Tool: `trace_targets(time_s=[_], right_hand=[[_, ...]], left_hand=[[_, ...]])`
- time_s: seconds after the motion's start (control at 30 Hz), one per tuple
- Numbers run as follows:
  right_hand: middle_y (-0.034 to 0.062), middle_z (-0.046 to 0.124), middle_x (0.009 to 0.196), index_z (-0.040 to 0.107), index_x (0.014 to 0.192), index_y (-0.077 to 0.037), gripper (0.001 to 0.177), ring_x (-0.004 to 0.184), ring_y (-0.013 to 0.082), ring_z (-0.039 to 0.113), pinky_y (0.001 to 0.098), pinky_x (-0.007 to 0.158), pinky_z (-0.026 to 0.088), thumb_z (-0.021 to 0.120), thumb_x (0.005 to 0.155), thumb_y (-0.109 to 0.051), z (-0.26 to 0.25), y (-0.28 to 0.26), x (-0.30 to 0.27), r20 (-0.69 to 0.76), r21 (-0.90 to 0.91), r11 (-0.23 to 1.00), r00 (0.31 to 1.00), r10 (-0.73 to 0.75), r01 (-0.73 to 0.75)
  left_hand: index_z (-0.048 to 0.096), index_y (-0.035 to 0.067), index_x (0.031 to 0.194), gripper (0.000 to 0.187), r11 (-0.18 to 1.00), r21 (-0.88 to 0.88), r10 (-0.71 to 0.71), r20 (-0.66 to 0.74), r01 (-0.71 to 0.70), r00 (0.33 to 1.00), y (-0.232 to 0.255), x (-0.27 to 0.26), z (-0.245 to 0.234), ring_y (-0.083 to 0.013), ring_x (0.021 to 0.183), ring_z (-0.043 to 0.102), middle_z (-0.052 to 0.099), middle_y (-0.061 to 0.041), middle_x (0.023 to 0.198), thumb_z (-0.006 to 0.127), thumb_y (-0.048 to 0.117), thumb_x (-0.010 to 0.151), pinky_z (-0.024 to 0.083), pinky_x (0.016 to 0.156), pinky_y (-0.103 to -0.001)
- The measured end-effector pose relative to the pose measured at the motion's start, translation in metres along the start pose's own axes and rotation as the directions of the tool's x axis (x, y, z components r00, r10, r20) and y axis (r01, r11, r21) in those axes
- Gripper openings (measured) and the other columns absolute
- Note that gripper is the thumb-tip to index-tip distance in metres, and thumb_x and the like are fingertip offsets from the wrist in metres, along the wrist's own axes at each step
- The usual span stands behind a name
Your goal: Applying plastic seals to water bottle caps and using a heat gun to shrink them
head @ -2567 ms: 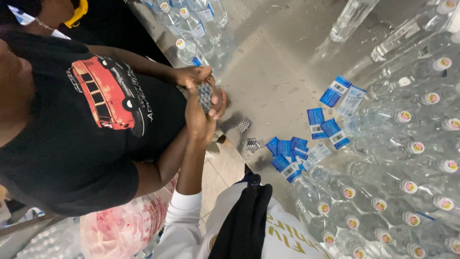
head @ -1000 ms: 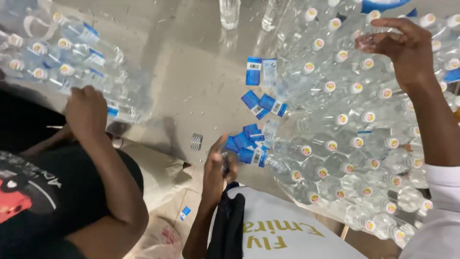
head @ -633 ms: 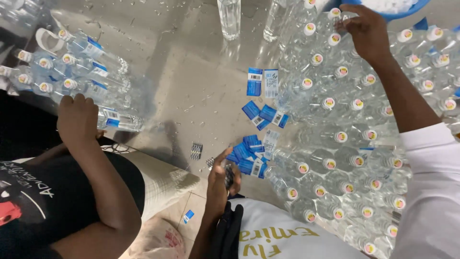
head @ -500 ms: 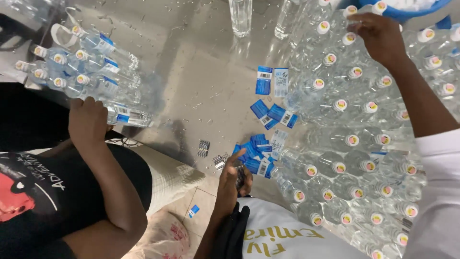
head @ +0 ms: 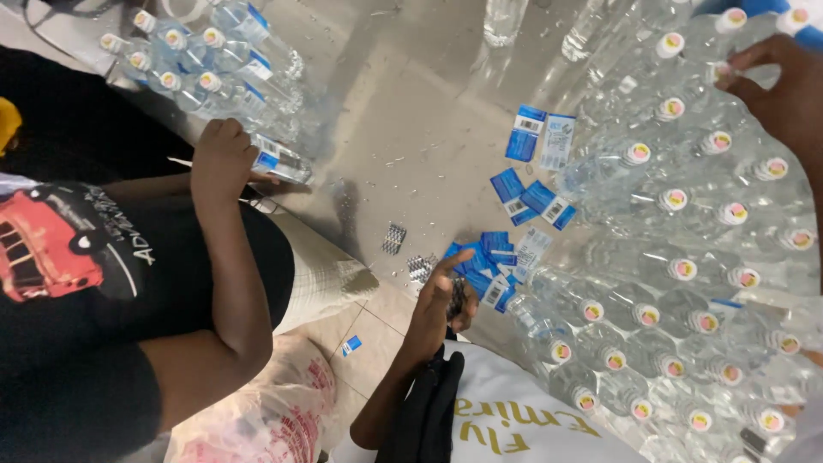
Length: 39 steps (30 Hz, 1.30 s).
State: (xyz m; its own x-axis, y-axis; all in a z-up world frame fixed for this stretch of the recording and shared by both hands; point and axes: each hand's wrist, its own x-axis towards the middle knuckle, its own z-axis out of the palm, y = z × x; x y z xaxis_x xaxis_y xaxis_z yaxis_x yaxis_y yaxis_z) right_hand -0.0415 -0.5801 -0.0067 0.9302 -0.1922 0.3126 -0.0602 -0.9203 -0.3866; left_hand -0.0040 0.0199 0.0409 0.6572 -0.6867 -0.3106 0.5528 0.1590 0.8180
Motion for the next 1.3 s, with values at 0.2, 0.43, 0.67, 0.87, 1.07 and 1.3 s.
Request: trace_targets(time_s=[0.2,0.43,0.67,0.87,1.07,1.3], right_hand=[[0.0472,0.071,0.138,0.040,0.180,0.024,0.074,0.124,0.0561,0.071,0.0653,0.105,0.052,0.078,0.117,0.018,0.026,0.039,-0.001,0.022,0.049,0.993,0.994,-0.111,0.110],[0.0232,0.077,0.147,0.076,0.153,-0.005,0.046,0.131,0.0451,0.071,0.0548,0.106,0.054,0.073,0.108,-0.013,0.022,0.055,0.035,0.357,-0.271,0.961,0.933,0.052,0.050],[0.0262,0.043,0.169,0.035,0.173,-0.010,0.077,0.154,0.0494,0.037,0.0706,0.112,0.040,0.067,0.104,-0.017,-0.042,-0.092,0.060,0.516,-0.292,0.936,0.791,0.329,-0.198],[0.0234,0.067,0.142,0.068,0.148,-0.001,0.046,0.116,0.0381,0.067,0.0506,0.098,0.055,0.077,0.103,-0.011,-0.083,-0.258,0.009,0.317,0.104,0.991,0.948,0.044,-0.081],[0.0108,0.072,0.127,0.074,0.140,-0.018,0.061,0.104,0.0340,0.072,0.0481,0.098,0.059,0.093,0.082,-0.027,-0.012,-0.399,-0.092,0.365,0.484,0.869,0.927,-0.091,-0.105],[0.0131,0.076,0.117,0.079,0.123,-0.008,0.039,0.104,0.0319,0.077,0.0426,0.094,0.063,0.089,0.085,-0.005,-0.022,-0.403,-0.102,0.247,0.585,0.787,0.967,0.058,-0.197]], left_hand=[[0.047,0.008,0.162,0.075,0.998,-0.069,0.010,0.040,-0.007,0.999,-0.007,-0.009,-0.006,-0.0086,0.048,0.036,0.061,-0.009,0.079,0.049,0.061,0.109,0.033,0.046,-0.025],[0.050,0.009,0.160,0.084,0.995,-0.093,-0.035,-0.039,0.031,0.999,-0.002,-0.015,-0.005,-0.0070,0.050,0.037,0.062,-0.006,0.078,0.056,0.068,0.101,0.032,0.046,-0.023],[0.050,0.011,0.161,0.083,0.993,-0.113,0.010,-0.064,-0.017,0.998,-0.009,-0.017,-0.020,-0.0095,0.046,0.037,0.059,-0.011,0.076,0.054,0.067,0.100,0.030,0.042,-0.025],[0.046,0.015,0.163,0.079,0.994,-0.112,0.013,0.128,0.001,0.992,-0.021,0.001,-0.016,-0.0066,0.047,0.037,0.067,-0.007,0.079,0.047,0.070,0.105,0.031,0.043,-0.023],[0.049,0.002,0.151,0.050,0.997,-0.071,0.032,0.381,-0.005,0.924,-0.076,0.027,0.040,-0.0117,0.050,0.050,0.058,-0.009,0.075,0.035,0.041,0.123,0.043,0.043,-0.021],[0.025,0.006,0.172,0.056,1.000,-0.018,0.026,0.486,-0.020,0.874,-0.019,0.002,0.052,-0.0102,0.052,0.053,0.065,-0.015,0.084,0.035,0.031,0.123,0.041,0.046,-0.019]])
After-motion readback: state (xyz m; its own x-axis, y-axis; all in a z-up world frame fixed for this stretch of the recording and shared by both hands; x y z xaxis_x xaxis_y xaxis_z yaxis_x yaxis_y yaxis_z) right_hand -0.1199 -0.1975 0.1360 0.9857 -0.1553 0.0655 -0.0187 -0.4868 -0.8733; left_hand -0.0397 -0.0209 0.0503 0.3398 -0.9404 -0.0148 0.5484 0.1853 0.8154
